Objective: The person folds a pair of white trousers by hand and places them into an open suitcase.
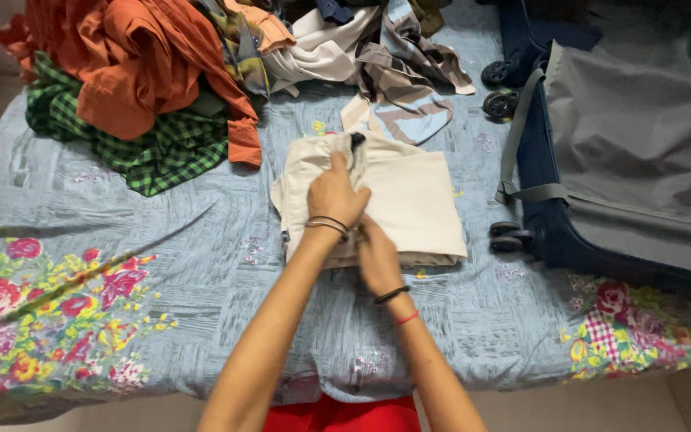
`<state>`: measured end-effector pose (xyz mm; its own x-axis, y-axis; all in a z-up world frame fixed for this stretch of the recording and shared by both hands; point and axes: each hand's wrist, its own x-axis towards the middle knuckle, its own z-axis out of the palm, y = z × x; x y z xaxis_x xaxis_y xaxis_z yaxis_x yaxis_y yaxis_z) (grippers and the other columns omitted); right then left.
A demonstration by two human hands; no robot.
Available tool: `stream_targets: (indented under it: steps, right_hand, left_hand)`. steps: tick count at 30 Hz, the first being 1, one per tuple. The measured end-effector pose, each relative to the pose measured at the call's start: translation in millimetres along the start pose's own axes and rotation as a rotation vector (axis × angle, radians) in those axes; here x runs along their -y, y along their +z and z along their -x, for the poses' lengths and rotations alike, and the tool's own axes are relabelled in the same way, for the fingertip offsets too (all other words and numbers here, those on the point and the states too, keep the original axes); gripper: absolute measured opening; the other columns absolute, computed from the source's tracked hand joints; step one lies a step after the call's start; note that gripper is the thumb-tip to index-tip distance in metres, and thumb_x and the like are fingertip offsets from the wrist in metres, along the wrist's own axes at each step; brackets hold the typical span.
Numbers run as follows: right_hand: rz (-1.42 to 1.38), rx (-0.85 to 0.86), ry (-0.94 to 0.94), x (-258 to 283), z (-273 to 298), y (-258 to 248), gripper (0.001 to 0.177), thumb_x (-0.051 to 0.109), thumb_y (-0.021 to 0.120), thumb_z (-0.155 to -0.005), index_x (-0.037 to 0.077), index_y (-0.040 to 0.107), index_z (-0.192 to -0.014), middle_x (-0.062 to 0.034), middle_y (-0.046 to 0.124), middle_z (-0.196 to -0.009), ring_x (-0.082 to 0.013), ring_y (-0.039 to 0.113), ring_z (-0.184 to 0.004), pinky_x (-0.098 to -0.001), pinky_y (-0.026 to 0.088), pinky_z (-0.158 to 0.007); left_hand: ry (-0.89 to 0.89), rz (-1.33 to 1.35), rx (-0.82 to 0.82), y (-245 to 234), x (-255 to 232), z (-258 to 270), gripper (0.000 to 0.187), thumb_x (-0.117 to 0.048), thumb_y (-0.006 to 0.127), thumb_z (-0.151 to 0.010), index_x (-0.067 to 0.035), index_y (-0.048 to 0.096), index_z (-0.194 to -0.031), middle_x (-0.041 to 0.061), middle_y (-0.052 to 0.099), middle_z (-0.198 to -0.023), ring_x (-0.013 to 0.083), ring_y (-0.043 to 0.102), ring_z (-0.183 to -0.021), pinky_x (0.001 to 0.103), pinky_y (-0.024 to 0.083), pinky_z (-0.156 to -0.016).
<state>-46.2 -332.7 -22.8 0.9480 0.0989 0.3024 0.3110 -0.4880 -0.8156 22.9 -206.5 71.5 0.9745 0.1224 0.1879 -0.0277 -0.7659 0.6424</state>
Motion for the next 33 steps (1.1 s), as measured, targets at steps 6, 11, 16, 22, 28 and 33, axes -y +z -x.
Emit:
stream_targets:
  steps: [6, 11, 16, 22, 28, 33]
  right_hand:
    - [-0.943, 0.058, 0.579, -11, -42, -29, 0.06, 0.048, 0.044, -0.109, -0.005, 0.055, -0.136, -0.012, 0.067, -0.098, -0.0212, 0.065, -0.084, -0.0396, 0.06, -0.077]
    - [-0.487, 0.003, 0.571, -30, -61, -19, 0.059, 0.035, 0.058, -0.102, -0.004, 0.052, -0.145, -0.0063, 0.071, -0.093, -0.0143, 0.06, -0.075, -0.0343, 0.051, -0.067]
    - [-0.132, -0.078, 0.259, -60, -58, -6, 0.062, 0.021, 0.066, -0.096, -0.004, 0.05, -0.15, -0.0205, 0.07, -0.083, -0.0191, 0.058, -0.07, -0.0367, 0.05, -0.065]
    - [0.294, -0.067, 0.193, -15, -49, -11, 0.06, 0.014, 0.06, -0.092, 0.001, 0.048, -0.149, -0.0268, 0.069, -0.113, -0.0397, 0.066, -0.102, -0.0436, 0.052, -0.09]
    - [0.501, -0.052, -0.27, 17, -68, -11, 0.054, 0.023, 0.053, -0.098, 0.008, 0.049, -0.15, -0.0199, 0.046, -0.16, -0.0383, 0.045, -0.146, -0.0516, 0.038, -0.119]
    - [0.664, 0.271, -0.073, 13, -107, 8, 0.065, 0.052, 0.047, -0.099, 0.018, 0.041, -0.154, -0.0093, 0.024, -0.168, -0.0311, 0.019, -0.155, -0.0661, 0.019, -0.116]
  left_hand:
    - [0.01, -0.022, -0.014, 45, -1, 5, 0.067, -0.035, 0.08, -0.072, 0.003, 0.049, -0.117, 0.03, 0.069, -0.091, 0.0494, 0.069, -0.084, 0.056, 0.057, -0.075]
    - [0.067, 0.066, 0.0, 68, 27, 3, 0.041, -0.02, 0.063, -0.088, 0.003, 0.055, -0.121, 0.031, 0.071, -0.096, 0.0493, 0.069, -0.09, 0.057, 0.054, -0.083]
    - [0.089, 0.12, 0.147, 39, 50, -4, 0.045, -0.007, 0.055, -0.085, -0.006, 0.058, -0.13, 0.031, 0.072, -0.093, 0.0467, 0.069, -0.093, 0.055, 0.053, -0.085]
    - [0.348, -0.292, 0.024, 22, 49, 6, 0.05, -0.007, 0.057, -0.087, -0.01, 0.056, -0.138, 0.016, 0.057, -0.147, 0.0371, 0.045, -0.141, 0.056, 0.038, -0.114]
    - [0.415, -0.34, 0.013, 44, 74, 15, 0.061, -0.021, 0.047, -0.091, -0.015, 0.05, -0.152, 0.013, 0.029, -0.164, 0.0381, 0.014, -0.154, 0.072, -0.001, -0.117]
    - [0.28, -0.56, 0.151, 33, 66, 21, 0.053, -0.031, 0.051, -0.092, -0.01, 0.059, -0.14, 0.011, 0.019, -0.173, 0.036, 0.004, -0.159, 0.07, -0.002, -0.118]
